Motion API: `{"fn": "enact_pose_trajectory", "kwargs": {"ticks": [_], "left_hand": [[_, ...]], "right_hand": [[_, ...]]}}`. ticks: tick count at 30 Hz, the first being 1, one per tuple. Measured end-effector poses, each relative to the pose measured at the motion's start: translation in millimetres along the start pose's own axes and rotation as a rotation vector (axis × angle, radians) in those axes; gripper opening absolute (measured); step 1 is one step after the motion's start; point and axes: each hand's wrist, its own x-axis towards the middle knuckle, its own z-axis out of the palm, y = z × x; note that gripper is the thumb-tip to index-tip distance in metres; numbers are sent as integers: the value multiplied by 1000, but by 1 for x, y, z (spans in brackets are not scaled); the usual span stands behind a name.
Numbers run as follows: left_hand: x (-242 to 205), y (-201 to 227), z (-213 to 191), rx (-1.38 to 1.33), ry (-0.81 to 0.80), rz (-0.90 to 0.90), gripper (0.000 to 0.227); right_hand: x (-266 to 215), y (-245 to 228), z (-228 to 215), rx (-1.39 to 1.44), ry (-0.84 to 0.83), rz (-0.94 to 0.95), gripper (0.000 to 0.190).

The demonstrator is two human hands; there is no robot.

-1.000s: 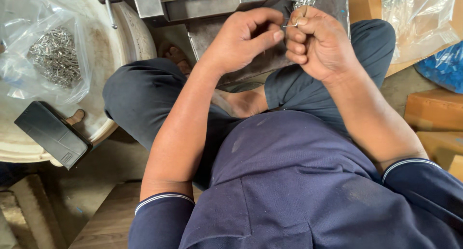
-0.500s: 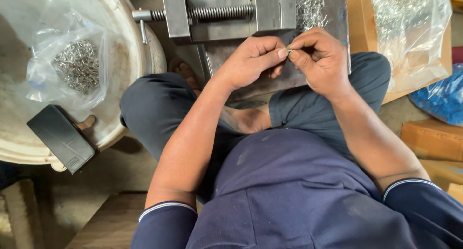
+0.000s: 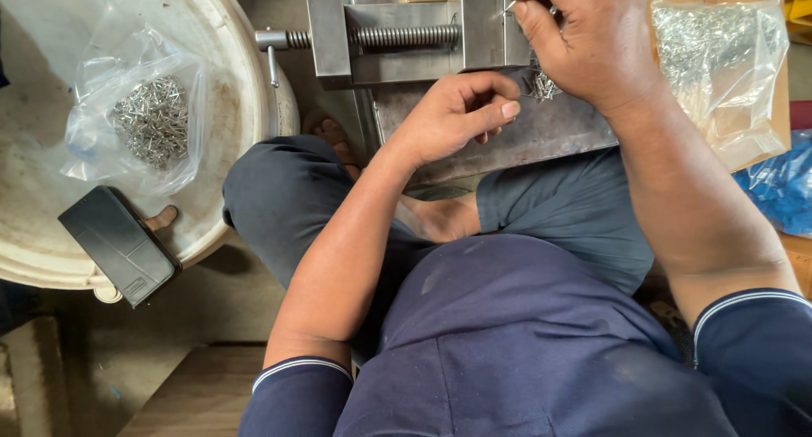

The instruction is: The person sits on the floor and uses a manual screw press to assemble small metal pins. They pick up individual pins from a pile, place them into the press, and tighten the screw mechanism to process them.

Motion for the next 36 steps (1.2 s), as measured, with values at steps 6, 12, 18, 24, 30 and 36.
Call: {"fn": "enact_pose_trajectory", "kwargs": {"ticks": [6,12,18,24,30,36], "left_hand": [[2,0,2,-23,-7,23,25],[2,-2,2,19,7,35,25],[2,-3,1,16,4,32,24],[3,-5,1,-9,5,4,23],[5,-18,-4,-67,-8,43,20],[1,-9,-2,-47,-2,1,18]], "right_hand": [[-1,2,6,64,37,25,7],[-9,11,13,191,78,-15,11],[-8,15,14,191,38,-34,10],[-28,15,3,84,56,45,12],[-76,22,20,-12,-51,519,23],[-104,14,30,-77,-18,153,4]]}}
